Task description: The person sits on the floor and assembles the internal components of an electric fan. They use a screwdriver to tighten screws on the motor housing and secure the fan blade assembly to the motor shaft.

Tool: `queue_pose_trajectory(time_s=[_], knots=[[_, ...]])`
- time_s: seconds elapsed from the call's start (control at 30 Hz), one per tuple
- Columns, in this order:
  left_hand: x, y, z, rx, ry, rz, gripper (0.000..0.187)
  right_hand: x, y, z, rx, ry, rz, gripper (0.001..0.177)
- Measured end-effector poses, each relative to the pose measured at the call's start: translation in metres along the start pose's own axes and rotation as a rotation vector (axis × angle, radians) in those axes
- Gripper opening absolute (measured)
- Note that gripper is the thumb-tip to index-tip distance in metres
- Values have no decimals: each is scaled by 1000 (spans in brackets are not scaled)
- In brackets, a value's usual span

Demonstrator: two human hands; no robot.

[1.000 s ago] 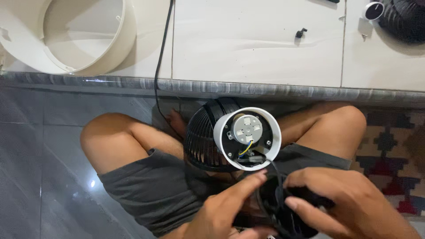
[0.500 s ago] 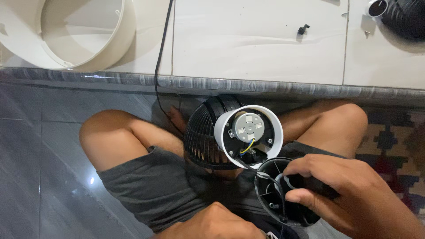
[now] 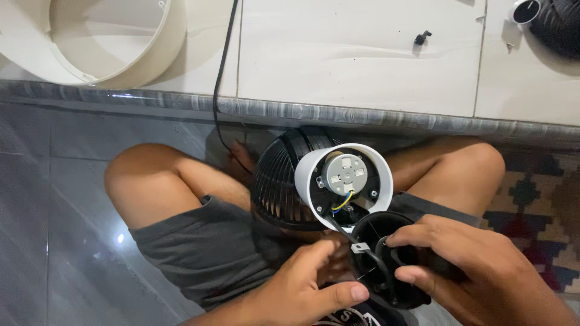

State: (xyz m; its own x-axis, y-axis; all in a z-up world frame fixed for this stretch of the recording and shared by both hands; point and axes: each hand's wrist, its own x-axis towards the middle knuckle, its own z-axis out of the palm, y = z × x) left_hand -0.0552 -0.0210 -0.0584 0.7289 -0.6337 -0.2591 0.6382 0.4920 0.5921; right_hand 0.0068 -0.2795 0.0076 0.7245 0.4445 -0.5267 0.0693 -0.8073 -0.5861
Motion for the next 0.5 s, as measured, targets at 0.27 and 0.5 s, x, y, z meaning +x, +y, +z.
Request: queue_pose_trajectory(time_s=[0.27,0.5], knots=[[1,-9,-4,-229,5,-36,59,-3,-1,-7,179,95,-175,46],[-2,-12,-11,-175,16,-34,47,-1,0,-8,162,145,-191,44]])
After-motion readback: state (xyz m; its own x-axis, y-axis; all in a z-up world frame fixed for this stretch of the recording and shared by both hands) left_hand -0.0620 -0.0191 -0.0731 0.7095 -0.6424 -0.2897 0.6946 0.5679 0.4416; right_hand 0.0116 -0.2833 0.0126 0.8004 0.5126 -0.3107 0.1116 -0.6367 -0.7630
